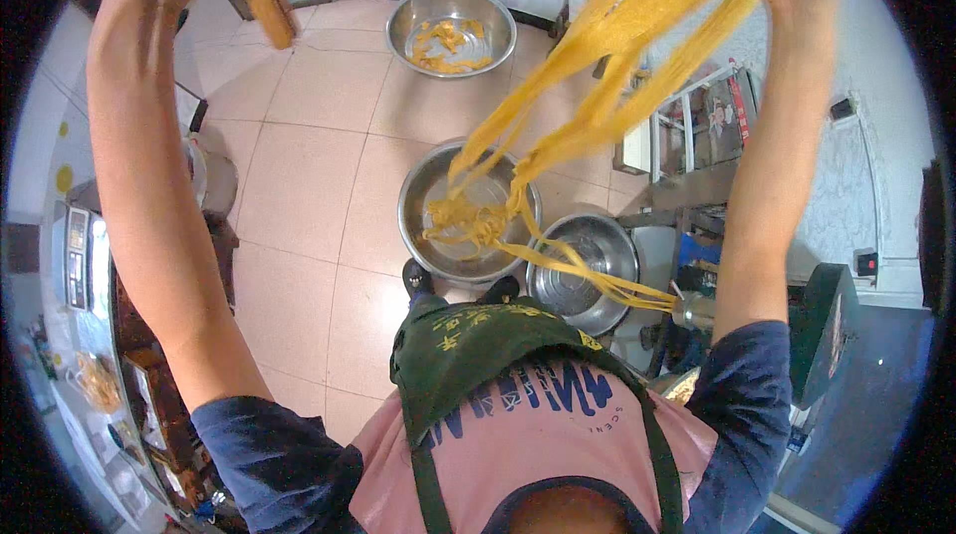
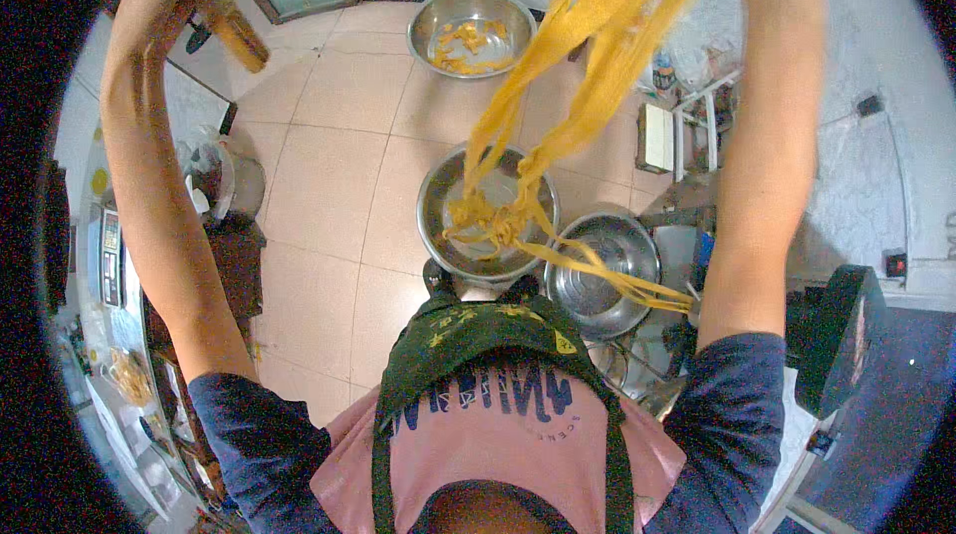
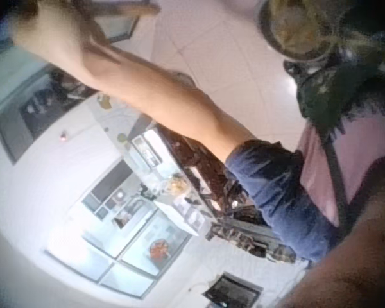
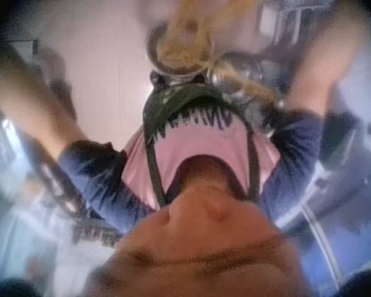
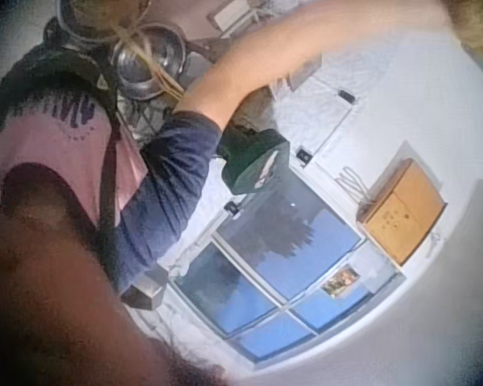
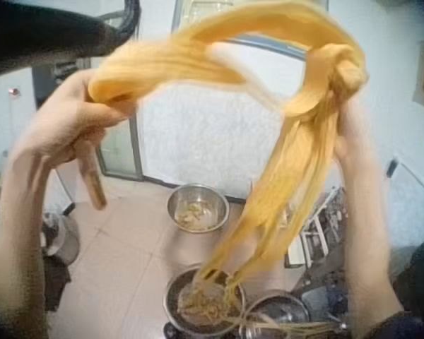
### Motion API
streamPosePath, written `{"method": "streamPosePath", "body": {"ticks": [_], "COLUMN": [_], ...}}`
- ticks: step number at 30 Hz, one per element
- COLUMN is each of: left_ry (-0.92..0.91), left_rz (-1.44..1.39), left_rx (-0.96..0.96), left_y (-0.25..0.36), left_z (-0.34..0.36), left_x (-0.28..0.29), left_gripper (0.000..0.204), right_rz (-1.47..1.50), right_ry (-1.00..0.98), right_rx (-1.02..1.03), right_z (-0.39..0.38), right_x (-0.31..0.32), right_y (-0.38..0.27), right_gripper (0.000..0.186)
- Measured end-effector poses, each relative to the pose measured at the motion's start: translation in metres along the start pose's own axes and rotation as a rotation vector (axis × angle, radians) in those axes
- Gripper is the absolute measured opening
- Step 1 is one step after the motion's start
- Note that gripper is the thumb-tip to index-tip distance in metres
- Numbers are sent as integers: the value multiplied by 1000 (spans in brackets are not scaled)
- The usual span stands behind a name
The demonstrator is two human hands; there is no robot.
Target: The person mixes dough by hand in a large bowl, feeds it into a noodle-making machine, and gathers the resulting long noodle strands into metal basins.
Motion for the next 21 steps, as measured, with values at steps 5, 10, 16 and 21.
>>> {"method": "streamPosePath", "body": {"ticks": [5,10,16,21], "left_ry": [-132,-376,-455,-514], "left_rz": [-59,-100,-261,-109], "left_rx": [270,-39,456,542], "left_y": [-13,-77,-170,-316], "left_z": [-26,-65,-161,-307], "left_x": [-43,-124,-209,-359], "left_gripper": [10,23,23,36], "right_rz": [-182,47,-637,-1034], "right_ry": [-131,1,-541,-550], "right_rx": [-298,-670,-800,-989], "right_z": [-43,-122,-288,-456], "right_x": [56,74,89,193], "right_y": [131,190,321,477], "right_gripper": [24,35,32,47]}}
Point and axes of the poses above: each hand's wrist, its own z-axis towards the middle knuckle, its own x-axis out of the back of the hand, y = z × x, the point moved 10 cm from there along z, towards the middle knuckle, and after that the axes turned 1 degree about y, right-handed, at the moved point
